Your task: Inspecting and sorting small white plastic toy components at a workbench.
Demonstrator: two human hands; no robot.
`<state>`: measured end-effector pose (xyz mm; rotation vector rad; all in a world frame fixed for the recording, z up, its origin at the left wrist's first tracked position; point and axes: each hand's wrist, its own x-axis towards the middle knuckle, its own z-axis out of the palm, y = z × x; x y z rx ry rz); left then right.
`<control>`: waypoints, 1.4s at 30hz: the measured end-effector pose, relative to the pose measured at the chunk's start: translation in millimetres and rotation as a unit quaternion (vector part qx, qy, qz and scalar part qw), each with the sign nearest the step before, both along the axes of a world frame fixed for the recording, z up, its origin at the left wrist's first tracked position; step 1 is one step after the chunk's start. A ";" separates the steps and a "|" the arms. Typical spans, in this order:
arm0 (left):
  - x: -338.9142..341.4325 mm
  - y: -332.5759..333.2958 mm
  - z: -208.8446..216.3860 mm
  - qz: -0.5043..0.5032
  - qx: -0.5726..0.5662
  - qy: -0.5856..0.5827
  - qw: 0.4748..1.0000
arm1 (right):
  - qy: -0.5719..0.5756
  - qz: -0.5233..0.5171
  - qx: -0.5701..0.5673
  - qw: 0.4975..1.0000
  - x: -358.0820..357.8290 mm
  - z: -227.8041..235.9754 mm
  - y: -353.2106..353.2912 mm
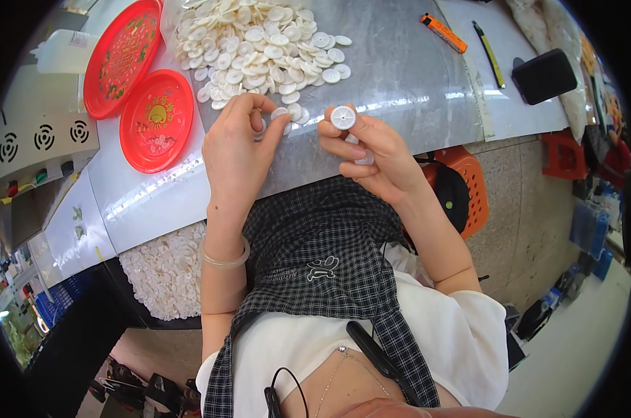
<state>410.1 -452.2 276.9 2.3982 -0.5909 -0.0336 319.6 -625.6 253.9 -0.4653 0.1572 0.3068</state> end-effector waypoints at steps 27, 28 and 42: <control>-51.1 31.0 8.5 -0.077 -0.287 0.370 0.880 | -0.151 -0.174 -0.826 0.515 22.2 -1.2 -13.5; -51.9 30.3 9.4 -0.073 -0.288 0.369 0.881 | -0.150 -0.179 -0.826 0.513 19.0 -3.0 -14.0; -51.7 21.8 0.5 -0.035 -0.515 0.476 0.712 | 0.004 -0.158 -0.463 0.872 2.4 11.9 -10.2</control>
